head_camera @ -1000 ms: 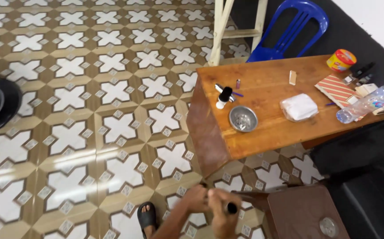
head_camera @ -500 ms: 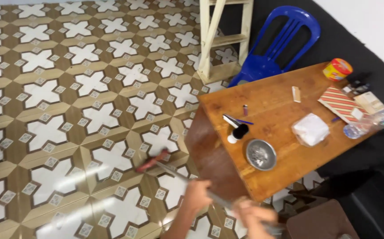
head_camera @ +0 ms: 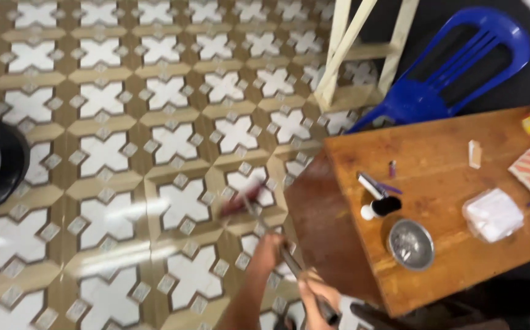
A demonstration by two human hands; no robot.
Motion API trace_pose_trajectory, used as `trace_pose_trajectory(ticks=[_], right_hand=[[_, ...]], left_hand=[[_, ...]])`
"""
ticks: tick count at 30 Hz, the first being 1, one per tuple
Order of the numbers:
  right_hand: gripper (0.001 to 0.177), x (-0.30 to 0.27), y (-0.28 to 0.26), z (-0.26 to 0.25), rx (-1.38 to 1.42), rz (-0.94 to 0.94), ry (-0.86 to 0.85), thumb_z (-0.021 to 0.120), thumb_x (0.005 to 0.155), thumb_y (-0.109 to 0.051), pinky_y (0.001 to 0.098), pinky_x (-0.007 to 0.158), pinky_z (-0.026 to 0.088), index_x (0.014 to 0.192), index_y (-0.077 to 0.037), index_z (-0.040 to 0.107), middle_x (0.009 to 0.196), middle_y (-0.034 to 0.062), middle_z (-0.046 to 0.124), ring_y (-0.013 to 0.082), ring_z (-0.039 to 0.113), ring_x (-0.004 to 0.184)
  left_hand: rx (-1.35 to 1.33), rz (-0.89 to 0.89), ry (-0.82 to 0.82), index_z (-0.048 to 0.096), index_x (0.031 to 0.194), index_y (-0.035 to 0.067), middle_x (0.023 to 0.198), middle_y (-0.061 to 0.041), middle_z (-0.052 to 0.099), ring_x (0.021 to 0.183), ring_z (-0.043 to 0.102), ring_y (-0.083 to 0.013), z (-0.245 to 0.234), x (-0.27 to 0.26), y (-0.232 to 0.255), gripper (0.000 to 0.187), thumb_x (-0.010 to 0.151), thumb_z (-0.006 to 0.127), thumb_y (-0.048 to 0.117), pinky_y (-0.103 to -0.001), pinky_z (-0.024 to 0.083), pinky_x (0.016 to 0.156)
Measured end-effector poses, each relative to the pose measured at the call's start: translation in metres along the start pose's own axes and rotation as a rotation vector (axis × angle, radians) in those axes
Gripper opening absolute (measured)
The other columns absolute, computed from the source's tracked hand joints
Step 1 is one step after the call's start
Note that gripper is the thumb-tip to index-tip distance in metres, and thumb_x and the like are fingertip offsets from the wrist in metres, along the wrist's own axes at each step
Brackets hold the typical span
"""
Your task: Sweeping a tiled floor with a broom to collect hair and debris.
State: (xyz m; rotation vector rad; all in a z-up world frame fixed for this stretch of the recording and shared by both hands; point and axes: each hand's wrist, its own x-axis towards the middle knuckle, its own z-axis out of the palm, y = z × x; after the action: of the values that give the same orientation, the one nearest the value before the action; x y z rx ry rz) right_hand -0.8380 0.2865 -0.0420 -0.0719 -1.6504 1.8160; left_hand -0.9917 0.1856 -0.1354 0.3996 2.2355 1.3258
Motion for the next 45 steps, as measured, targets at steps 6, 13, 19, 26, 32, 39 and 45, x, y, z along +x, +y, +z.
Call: trace_pose_trajectory(ticks=[6, 13, 19, 26, 32, 39, 45], right_hand=[[0.026, 0.072, -0.082, 0.045, -0.193, 0.045, -0.359, 0.06, 0.098, -0.002, 0.0458, 0.099, 0.048, 0.072, 0.003, 0.061, 0.075, 0.0108, 0.062, 0.0216, 0.062, 0.083], [0.035, 0.18, -0.21, 0.123, 0.204, -0.005, -0.666, 0.063, 0.096, -0.022, 0.0309, 0.058, 0.047, 0.074, 0.004, 0.054, 0.065, 0.0075, 0.055, 0.0162, 0.054, 0.058], [0.044, 0.142, -0.113, 0.19, 0.389, 0.686, -0.869, 0.061, 0.102, -0.011, 0.0346, 0.049, 0.038, 0.061, -0.003, 0.049, 0.057, 0.0031, 0.046, 0.0122, 0.046, 0.052], [0.039, 0.145, -0.074, 0.194, 0.372, 0.161, -0.994, 0.06, 0.101, -0.002, 0.0367, 0.068, 0.042, 0.067, -0.004, 0.043, 0.066, 0.0068, 0.052, 0.0191, 0.051, 0.066], [0.032, 0.178, -0.038, 0.157, 0.101, -0.008, -1.351, 0.064, 0.094, -0.009, 0.0361, 0.067, 0.042, 0.064, -0.006, 0.052, 0.063, 0.0057, 0.053, 0.0203, 0.049, 0.064], [0.04, 0.295, -0.075, 0.097, 0.292, -0.036, -1.161, 0.063, 0.096, -0.001, 0.034, 0.06, 0.036, 0.062, -0.004, 0.042, 0.063, 0.0057, 0.044, 0.016, 0.046, 0.058], [0.04, 0.317, -0.024, 0.107, 0.026, 0.276, -0.782, 0.058, 0.098, -0.006, 0.0316, 0.05, 0.029, 0.059, -0.001, 0.046, 0.055, 0.0038, 0.042, 0.0113, 0.036, 0.052]], left_hand=[[-0.159, 0.383, 0.465, 0.059, 0.072, 0.005, 0.067, -0.016, 0.062, 0.063, 0.06, -0.0333, -0.082, 0.001, 0.067, 0.016, 0.076, 0.072, 0.013, -0.045, 0.049, 0.066], [0.048, 0.393, 0.235, 0.063, 0.065, 0.005, 0.059, -0.017, 0.061, 0.052, 0.06, -0.0331, -0.134, -0.073, 0.102, 0.01, 0.072, 0.066, 0.012, -0.041, 0.045, 0.053], [-0.1, 0.083, 0.814, 0.068, 0.059, 0.001, 0.05, -0.015, 0.063, 0.044, 0.059, -0.0255, -0.087, -0.115, -0.039, 0.017, 0.064, 0.077, 0.015, -0.039, 0.046, 0.049], [0.001, 0.201, 1.314, 0.058, 0.068, 0.004, 0.06, -0.01, 0.054, 0.059, 0.05, -0.0183, -0.108, -0.025, 0.005, 0.022, 0.086, 0.069, 0.013, -0.035, 0.038, 0.059], [-0.098, 0.381, 1.254, 0.056, 0.086, 0.001, 0.085, -0.015, 0.063, 0.086, 0.066, -0.0318, -0.144, 0.014, 0.06, 0.017, 0.092, 0.071, 0.008, -0.041, 0.052, 0.077], [-0.091, 0.273, 1.307, 0.052, 0.06, 0.003, 0.058, -0.011, 0.057, 0.057, 0.057, -0.031, -0.055, 0.061, 0.129, 0.025, 0.075, 0.073, 0.005, -0.041, 0.046, 0.06], [-0.07, 0.137, 1.241, 0.072, 0.078, 0.007, 0.072, -0.015, 0.069, 0.064, 0.062, -0.0379, -0.017, 0.137, 0.106, 0.015, 0.078, 0.071, 0.022, -0.046, 0.048, 0.06]])
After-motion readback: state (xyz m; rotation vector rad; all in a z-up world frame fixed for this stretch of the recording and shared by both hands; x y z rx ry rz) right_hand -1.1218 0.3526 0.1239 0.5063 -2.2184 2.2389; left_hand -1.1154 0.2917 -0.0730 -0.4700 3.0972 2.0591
